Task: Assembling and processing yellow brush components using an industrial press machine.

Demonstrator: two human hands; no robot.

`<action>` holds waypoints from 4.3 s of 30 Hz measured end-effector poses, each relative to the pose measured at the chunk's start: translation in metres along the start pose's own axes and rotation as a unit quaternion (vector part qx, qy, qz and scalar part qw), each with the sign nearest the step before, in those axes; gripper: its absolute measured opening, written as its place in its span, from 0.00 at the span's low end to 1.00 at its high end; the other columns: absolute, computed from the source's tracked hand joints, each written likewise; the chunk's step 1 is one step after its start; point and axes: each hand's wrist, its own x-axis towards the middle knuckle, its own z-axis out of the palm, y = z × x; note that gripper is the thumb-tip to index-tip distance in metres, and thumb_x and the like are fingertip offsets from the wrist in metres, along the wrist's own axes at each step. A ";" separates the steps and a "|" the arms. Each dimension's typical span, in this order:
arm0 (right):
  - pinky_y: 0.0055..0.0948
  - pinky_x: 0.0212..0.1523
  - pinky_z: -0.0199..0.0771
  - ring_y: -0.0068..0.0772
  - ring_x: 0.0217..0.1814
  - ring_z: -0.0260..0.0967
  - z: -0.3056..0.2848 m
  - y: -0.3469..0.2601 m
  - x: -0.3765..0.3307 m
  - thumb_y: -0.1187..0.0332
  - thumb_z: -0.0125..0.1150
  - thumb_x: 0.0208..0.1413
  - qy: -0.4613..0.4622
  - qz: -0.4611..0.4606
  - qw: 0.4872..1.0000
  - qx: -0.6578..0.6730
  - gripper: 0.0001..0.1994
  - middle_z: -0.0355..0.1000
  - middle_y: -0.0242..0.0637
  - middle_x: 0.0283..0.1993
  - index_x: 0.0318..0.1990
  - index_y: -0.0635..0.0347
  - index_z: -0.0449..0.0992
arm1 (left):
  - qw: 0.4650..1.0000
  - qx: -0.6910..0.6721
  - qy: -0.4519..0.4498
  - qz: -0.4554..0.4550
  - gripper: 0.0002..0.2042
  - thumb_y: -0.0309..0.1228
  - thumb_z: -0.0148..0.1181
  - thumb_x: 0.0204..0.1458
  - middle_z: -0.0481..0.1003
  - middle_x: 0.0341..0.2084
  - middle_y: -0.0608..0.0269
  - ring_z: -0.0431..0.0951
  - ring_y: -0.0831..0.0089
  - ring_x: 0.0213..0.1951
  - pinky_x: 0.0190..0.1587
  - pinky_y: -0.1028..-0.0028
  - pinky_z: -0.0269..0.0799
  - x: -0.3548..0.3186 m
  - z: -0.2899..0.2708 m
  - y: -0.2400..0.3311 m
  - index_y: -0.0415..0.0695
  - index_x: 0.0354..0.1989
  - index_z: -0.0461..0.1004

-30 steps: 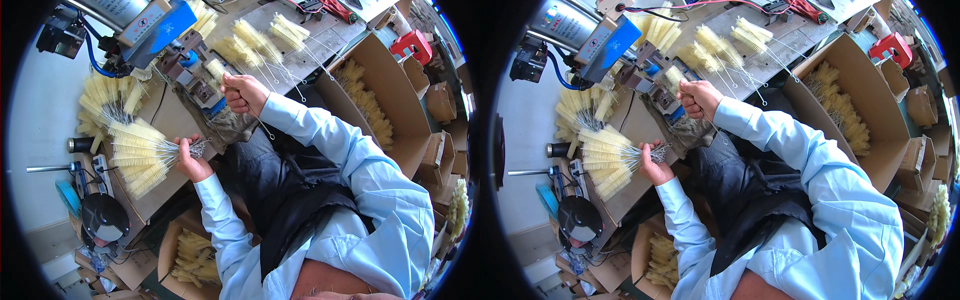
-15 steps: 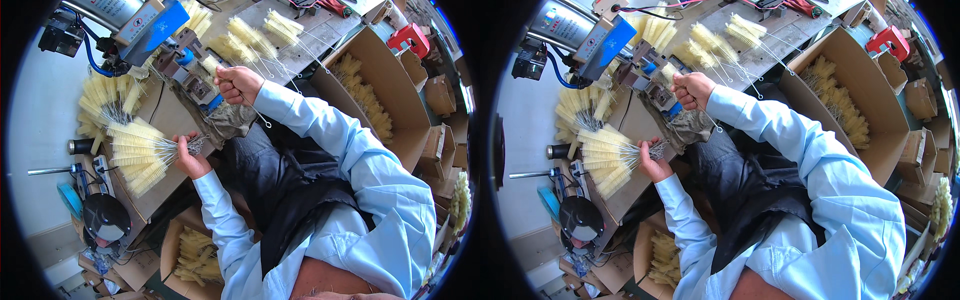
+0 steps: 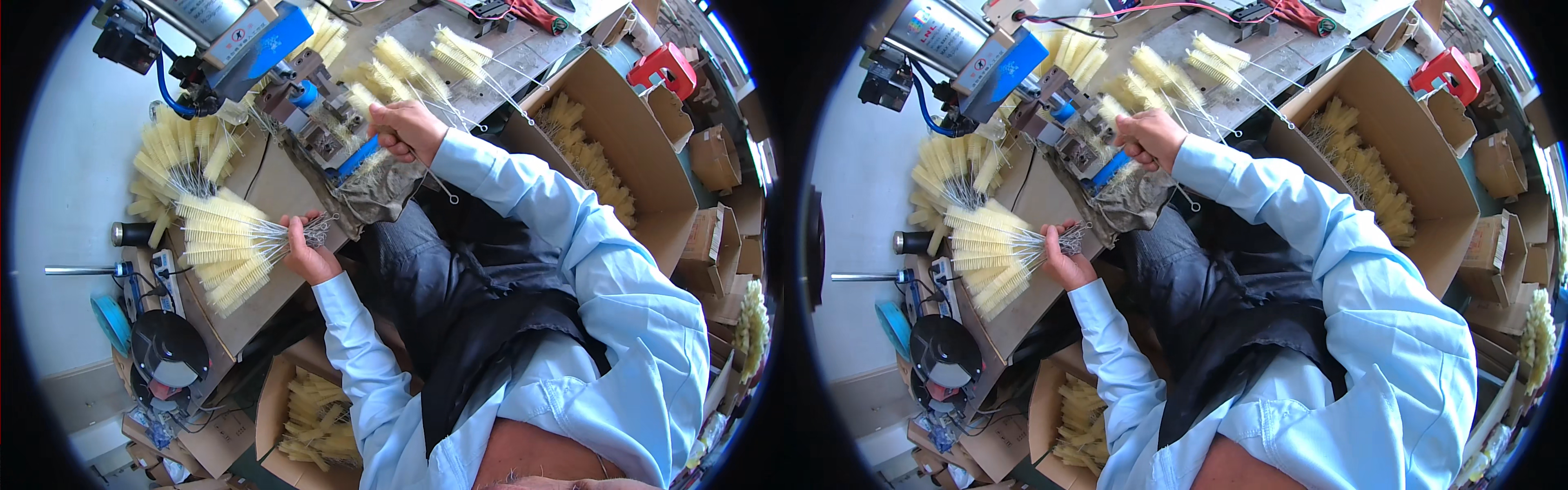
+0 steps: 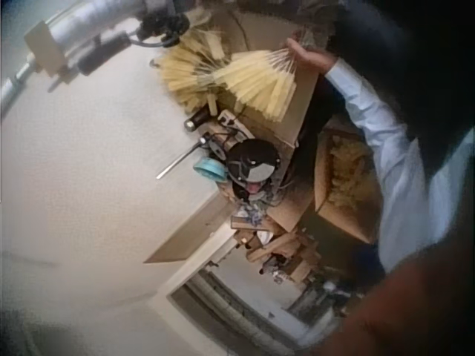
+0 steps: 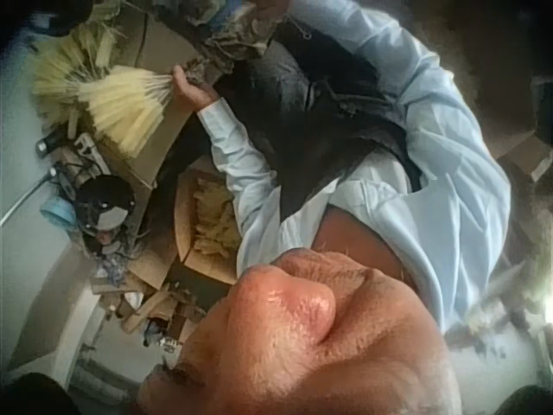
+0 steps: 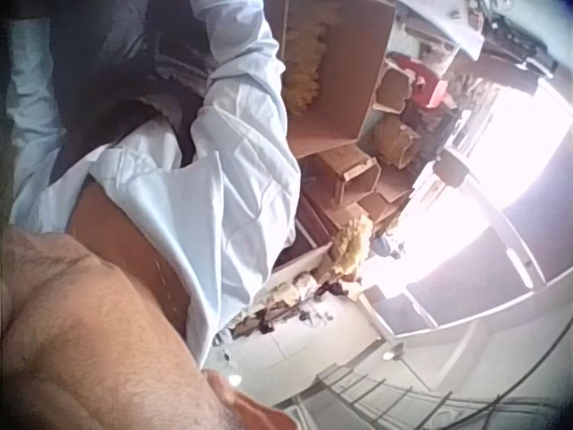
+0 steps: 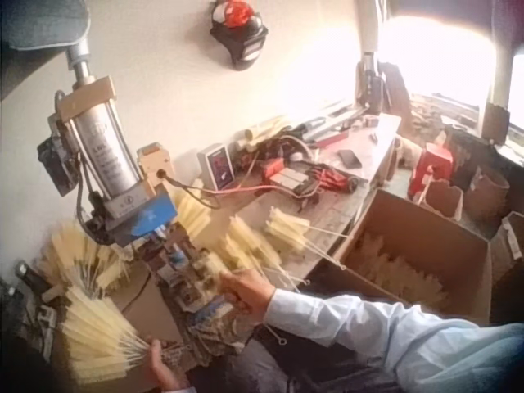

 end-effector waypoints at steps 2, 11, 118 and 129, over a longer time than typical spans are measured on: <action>0.23 0.11 0.50 0.18 0.11 0.52 -0.019 -0.011 0.004 0.53 0.51 0.67 0.051 -0.067 0.994 -0.072 0.22 0.62 0.29 0.18 0.34 0.68 0.74 | 0.999 0.025 0.016 0.033 0.21 0.24 0.59 0.54 0.73 0.30 0.55 0.78 0.62 0.33 0.39 0.65 0.76 -0.001 0.004 -0.004 0.30 0.53 0.62; 0.39 0.48 0.74 0.41 0.47 0.74 -0.107 -0.056 0.030 0.48 0.65 0.53 0.343 -0.405 0.712 -0.460 0.27 0.74 0.41 0.50 0.55 0.55 0.71 | 0.990 0.120 0.011 0.076 0.25 0.22 0.59 0.52 0.70 0.40 0.48 0.77 0.62 0.32 0.38 0.65 0.77 -0.010 0.022 -0.009 0.29 0.57 0.58; 0.51 0.43 0.75 0.56 0.42 0.76 -0.215 -0.047 0.048 0.60 0.49 0.62 0.349 -0.292 0.617 -0.642 0.11 0.77 0.49 0.40 0.45 0.55 0.70 | 0.988 0.124 0.035 0.086 0.23 0.21 0.59 0.52 0.72 0.36 0.50 0.80 0.64 0.30 0.37 0.67 0.79 -0.009 0.023 -0.018 0.26 0.56 0.61; 0.50 0.40 0.76 0.55 0.41 0.78 -0.204 -0.070 0.063 0.66 0.46 0.60 0.266 -0.228 0.564 -0.748 0.11 0.78 0.51 0.38 0.46 0.60 0.69 | 0.989 0.119 0.043 0.077 0.24 0.22 0.61 0.52 0.73 0.37 0.52 0.81 0.66 0.31 0.35 0.71 0.78 -0.017 0.031 -0.008 0.28 0.56 0.62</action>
